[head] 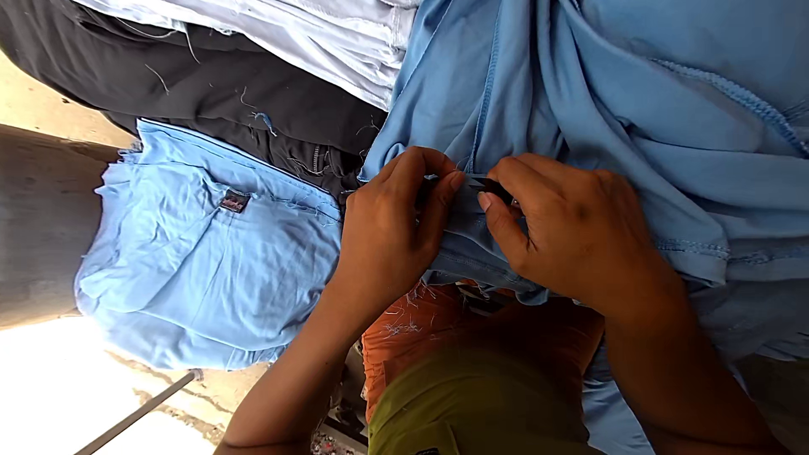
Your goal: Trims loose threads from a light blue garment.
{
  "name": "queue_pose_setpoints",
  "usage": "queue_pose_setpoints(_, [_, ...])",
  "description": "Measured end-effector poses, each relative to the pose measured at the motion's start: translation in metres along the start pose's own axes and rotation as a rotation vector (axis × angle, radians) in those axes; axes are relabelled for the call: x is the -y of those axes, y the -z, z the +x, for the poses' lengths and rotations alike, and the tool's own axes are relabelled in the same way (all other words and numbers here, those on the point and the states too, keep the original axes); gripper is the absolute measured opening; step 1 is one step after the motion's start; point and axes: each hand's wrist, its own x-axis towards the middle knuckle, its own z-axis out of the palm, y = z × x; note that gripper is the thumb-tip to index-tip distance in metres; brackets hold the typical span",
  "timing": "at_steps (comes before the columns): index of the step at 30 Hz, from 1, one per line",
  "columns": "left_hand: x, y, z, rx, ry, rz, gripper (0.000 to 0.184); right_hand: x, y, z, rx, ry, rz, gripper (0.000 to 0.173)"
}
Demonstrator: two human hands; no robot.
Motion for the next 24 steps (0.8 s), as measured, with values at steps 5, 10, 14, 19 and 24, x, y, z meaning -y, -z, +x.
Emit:
queue_pose_setpoints(5, [0.000, -0.002, 0.001, -0.030, -0.039, 0.027, 0.020, 0.001, -0.002, 0.004, 0.010, 0.052, -0.063, 0.029])
queue_pose_setpoints(10, [0.000, 0.004, -0.002, 0.018, -0.077, -0.037, 0.020, -0.005, -0.001, 0.002, -0.021, 0.053, 0.041, 0.030])
queue_pose_setpoints(14, [0.007, 0.018, -0.012, 0.133, -0.166, -0.200, 0.033, -0.008, 0.005, -0.003, -0.185, -0.045, 0.284, 0.028])
queue_pose_setpoints(19, [0.010, 0.009, -0.005, 0.021, -0.153, -0.042, 0.017, 0.006, -0.002, -0.008, -0.349, 0.020, 0.355, 0.032])
queue_pose_setpoints(24, [0.008, 0.003, 0.005, -0.004, -0.230, 0.147, 0.013, -0.007, -0.014, -0.010, -0.213, -0.078, 0.374, 0.032])
